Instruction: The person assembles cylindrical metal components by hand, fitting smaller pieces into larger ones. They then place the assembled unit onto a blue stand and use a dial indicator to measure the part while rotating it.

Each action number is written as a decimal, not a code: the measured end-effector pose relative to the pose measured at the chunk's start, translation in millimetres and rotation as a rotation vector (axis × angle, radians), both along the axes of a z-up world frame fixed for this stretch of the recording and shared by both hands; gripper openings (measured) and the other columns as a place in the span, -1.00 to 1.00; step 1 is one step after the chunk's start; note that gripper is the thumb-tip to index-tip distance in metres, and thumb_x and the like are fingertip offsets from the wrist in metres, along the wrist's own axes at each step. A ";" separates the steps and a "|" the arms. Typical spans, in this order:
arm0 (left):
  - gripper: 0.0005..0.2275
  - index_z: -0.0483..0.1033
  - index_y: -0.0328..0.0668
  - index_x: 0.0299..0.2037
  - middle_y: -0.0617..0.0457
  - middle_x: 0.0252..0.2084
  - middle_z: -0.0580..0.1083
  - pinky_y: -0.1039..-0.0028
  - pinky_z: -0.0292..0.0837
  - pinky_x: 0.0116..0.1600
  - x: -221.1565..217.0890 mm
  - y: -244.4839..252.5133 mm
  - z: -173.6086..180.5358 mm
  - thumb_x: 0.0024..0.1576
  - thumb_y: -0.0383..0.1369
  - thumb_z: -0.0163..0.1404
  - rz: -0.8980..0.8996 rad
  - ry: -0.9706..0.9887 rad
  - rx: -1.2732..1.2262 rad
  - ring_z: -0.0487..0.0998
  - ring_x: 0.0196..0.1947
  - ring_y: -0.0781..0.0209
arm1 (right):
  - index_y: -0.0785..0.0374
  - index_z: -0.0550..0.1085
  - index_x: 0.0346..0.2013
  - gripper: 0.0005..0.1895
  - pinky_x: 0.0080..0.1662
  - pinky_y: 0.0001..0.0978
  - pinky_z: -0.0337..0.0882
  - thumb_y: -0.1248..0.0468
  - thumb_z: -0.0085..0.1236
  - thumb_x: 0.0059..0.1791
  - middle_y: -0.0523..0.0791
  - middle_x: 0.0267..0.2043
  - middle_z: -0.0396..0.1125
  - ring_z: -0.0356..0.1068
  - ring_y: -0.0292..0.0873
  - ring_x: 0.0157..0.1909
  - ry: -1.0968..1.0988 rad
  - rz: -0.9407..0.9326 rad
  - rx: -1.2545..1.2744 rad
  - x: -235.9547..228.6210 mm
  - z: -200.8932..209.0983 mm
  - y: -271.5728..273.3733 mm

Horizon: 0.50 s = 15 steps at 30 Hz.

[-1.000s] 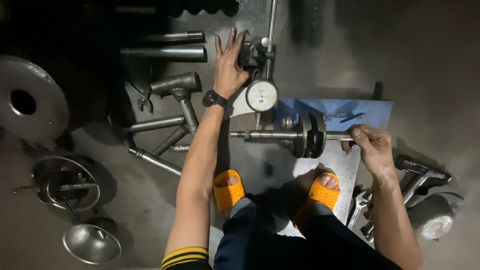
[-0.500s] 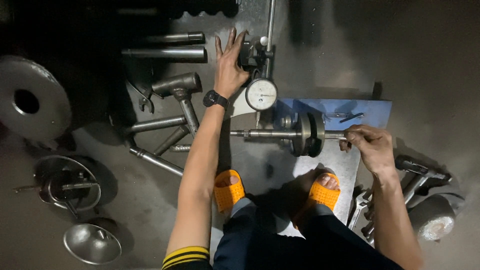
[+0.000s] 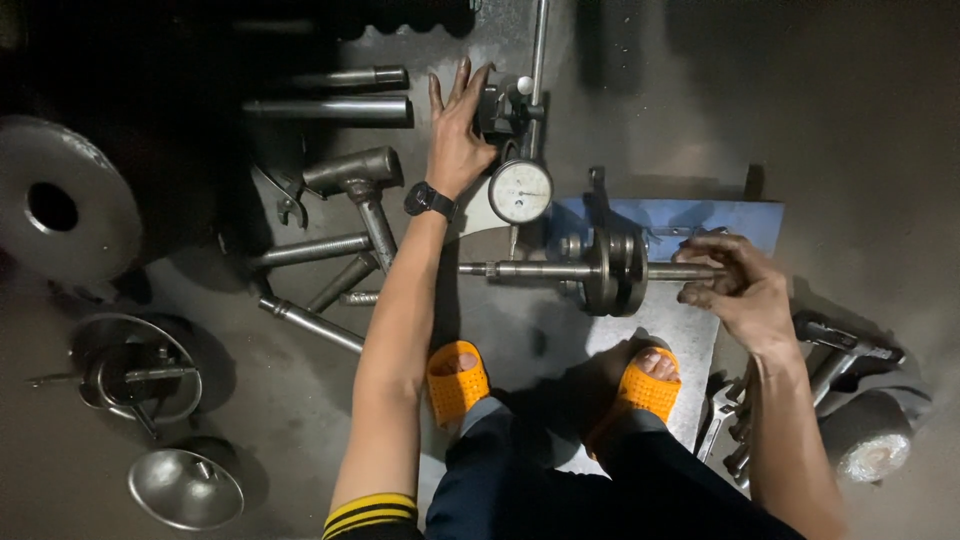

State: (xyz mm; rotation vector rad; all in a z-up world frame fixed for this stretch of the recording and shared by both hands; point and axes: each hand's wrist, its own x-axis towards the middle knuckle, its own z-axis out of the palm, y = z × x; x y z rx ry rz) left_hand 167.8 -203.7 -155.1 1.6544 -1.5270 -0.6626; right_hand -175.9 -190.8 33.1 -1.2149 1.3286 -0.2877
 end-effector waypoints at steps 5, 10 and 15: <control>-0.17 0.04 -0.17 0.25 -0.16 0.26 0.20 -0.04 -0.55 0.38 1.3 0.4 -2.8 -0.42 -0.52 -0.07 -0.013 0.001 -0.006 -0.06 0.36 0.06 | 0.25 0.41 -0.45 -0.45 -0.23 -0.39 0.44 -0.22 -0.12 -0.13 -0.11 -0.51 0.33 0.33 -0.26 -0.51 -0.003 0.011 -0.054 -17.7 -20.8 7.3; -0.17 0.03 -0.16 0.25 -0.12 0.25 0.22 -0.03 -0.55 0.38 1.2 0.1 4.0 -0.42 -0.52 -0.09 -0.016 -0.005 0.011 -0.07 0.36 0.06 | 0.32 0.41 -0.54 -0.76 -0.48 -0.52 0.42 0.25 -0.03 -0.03 -0.06 -0.52 0.33 0.33 -0.25 -0.57 -0.081 0.090 -0.094 -24.0 -30.5 3.4; -0.18 0.04 -0.14 0.25 -0.13 0.25 0.22 -0.03 -0.54 0.37 0.3 0.6 4.6 -0.40 -0.55 -0.09 -0.012 0.015 0.004 -0.07 0.36 0.05 | 0.39 0.44 -0.31 -0.89 -0.44 -0.62 0.45 0.42 0.06 -0.11 -0.03 -0.33 0.37 0.36 -0.25 -0.46 -0.102 0.088 -0.100 -22.7 -20.8 2.1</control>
